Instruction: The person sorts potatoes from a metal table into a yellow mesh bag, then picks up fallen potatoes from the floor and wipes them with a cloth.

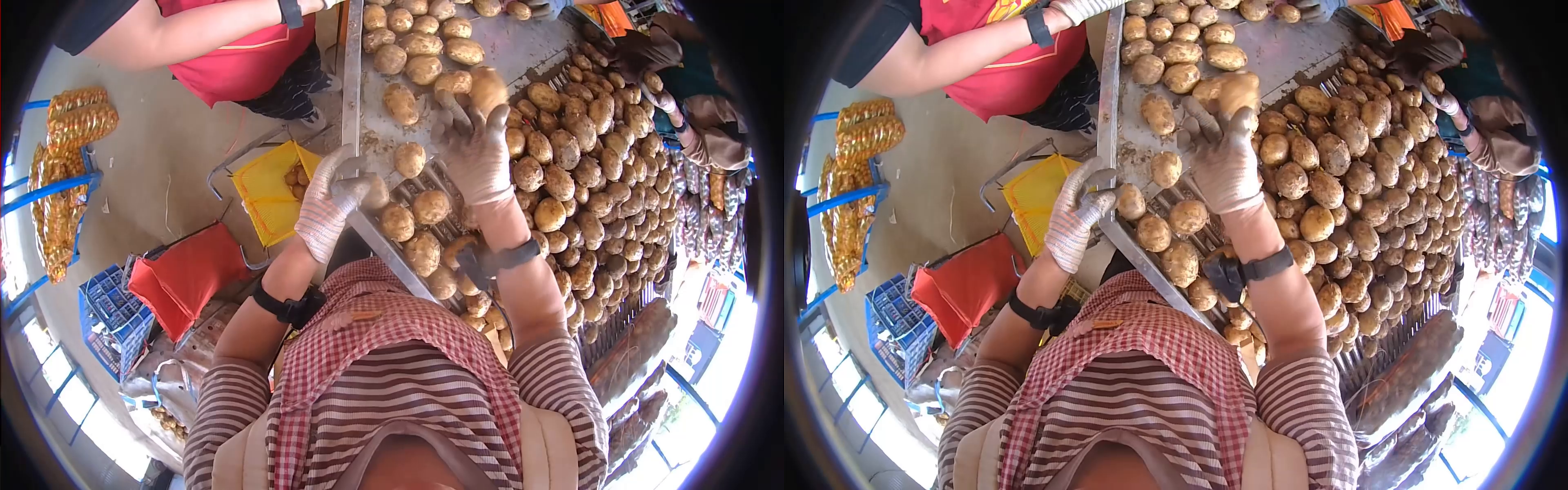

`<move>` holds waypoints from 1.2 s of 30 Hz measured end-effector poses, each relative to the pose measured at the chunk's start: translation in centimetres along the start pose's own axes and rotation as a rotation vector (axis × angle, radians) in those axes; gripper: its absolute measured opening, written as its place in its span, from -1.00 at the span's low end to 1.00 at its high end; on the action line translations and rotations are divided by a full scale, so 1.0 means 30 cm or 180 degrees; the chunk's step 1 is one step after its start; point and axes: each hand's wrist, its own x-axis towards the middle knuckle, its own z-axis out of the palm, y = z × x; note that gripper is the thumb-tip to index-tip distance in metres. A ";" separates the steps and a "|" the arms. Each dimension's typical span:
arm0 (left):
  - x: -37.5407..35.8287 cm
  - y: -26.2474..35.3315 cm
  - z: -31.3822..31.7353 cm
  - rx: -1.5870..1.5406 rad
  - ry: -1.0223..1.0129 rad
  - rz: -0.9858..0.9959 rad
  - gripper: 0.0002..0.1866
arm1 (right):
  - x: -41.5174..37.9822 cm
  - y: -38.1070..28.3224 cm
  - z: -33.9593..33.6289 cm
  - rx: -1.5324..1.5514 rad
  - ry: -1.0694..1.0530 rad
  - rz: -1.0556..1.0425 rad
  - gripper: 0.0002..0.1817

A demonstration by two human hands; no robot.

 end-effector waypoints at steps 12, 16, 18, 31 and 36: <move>-0.012 -0.046 -0.022 -0.0416 0.0081 -0.0260 -0.36 | 0.280 0.084 -0.063 -0.3604 -0.0437 0.0363 -0.32; 0.001 -0.036 -0.020 -0.0650 0.0100 -0.0259 -0.39 | 0.094 0.013 -0.063 -0.1616 -0.0791 0.1088 -0.34; 0.007 -0.007 -0.002 -0.0187 -0.0040 -0.0217 -0.42 | 0.043 0.009 -0.070 -0.1443 -0.0692 0.0984 -0.33; 0.087 -0.050 0.001 0.3214 -0.1720 0.1281 -0.32 | -0.249 -0.237 -0.053 -0.2315 -0.0242 -0.1004 -0.47; 0.043 -0.032 0.150 0.4749 -0.2762 0.1528 -0.17 | -0.511 -0.071 -0.221 -0.6175 -0.0263 -0.2308 -0.39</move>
